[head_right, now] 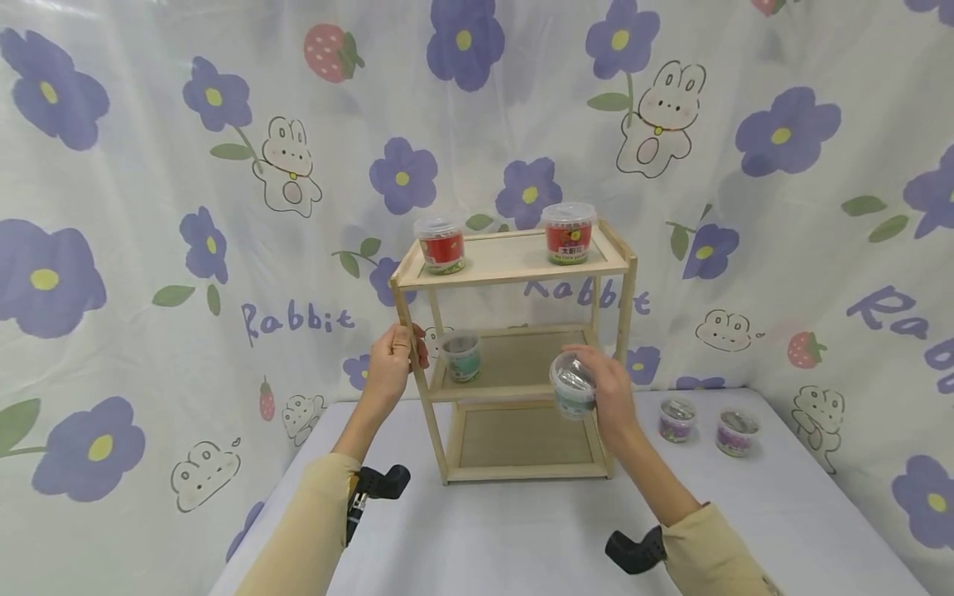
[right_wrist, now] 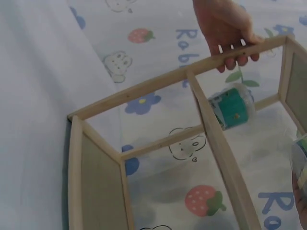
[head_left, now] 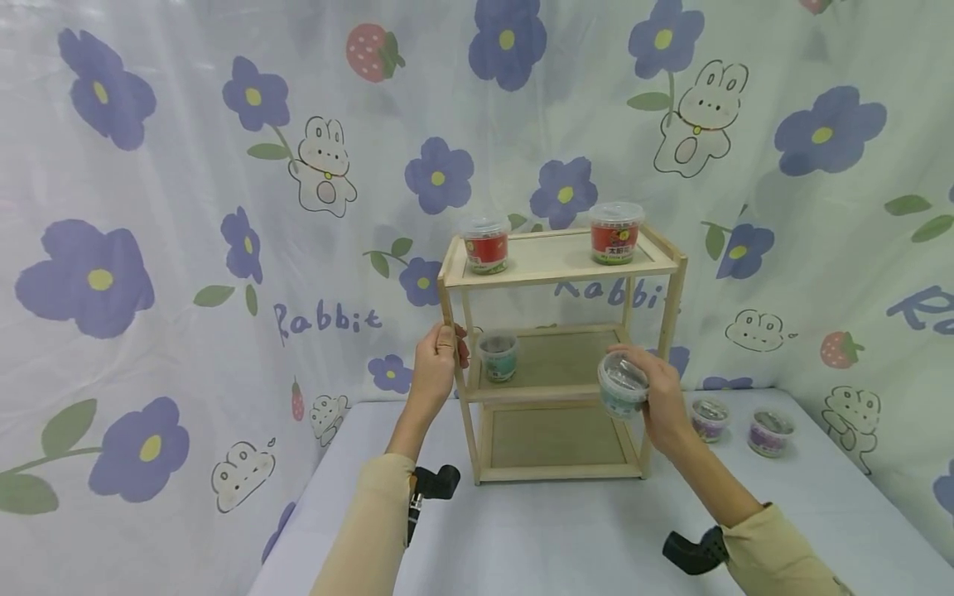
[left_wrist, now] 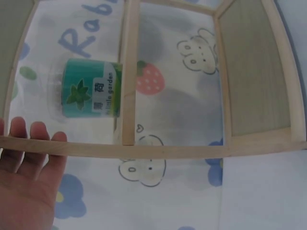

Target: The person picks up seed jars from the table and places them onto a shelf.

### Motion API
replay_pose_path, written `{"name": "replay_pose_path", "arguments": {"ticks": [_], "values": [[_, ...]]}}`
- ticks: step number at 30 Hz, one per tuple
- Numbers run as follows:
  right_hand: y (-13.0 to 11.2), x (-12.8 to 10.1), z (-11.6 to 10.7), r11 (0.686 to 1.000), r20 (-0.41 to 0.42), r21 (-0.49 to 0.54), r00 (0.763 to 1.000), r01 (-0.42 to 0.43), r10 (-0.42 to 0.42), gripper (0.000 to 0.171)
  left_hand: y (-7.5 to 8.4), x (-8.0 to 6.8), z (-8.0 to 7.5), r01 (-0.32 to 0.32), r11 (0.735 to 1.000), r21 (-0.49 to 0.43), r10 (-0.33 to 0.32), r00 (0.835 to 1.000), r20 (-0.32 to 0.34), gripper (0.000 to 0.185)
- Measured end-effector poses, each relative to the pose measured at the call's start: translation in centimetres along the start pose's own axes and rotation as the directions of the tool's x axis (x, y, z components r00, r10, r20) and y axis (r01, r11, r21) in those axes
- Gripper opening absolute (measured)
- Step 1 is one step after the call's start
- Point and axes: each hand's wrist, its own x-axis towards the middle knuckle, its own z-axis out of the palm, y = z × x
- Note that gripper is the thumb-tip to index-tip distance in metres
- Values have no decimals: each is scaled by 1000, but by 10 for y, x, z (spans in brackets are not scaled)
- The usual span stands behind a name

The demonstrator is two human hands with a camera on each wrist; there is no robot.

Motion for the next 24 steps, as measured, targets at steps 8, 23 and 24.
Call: {"name": "replay_pose_path", "arguments": {"ticks": [8,23,24], "values": [[0,35,14,999,-63,-19,997,-39,38,33,1,-1,-1,4,1000,4,-4,1000,7,44],[25,80,11,968,-217,-192,969,-163,121,48,0,-1,-1,-3,1000,0,3,1000,3,43],[27,81,10,966,-223,-187,966,-177,134,50,0,-1,-1,-2,1000,-4,2,1000,6,42]]}}
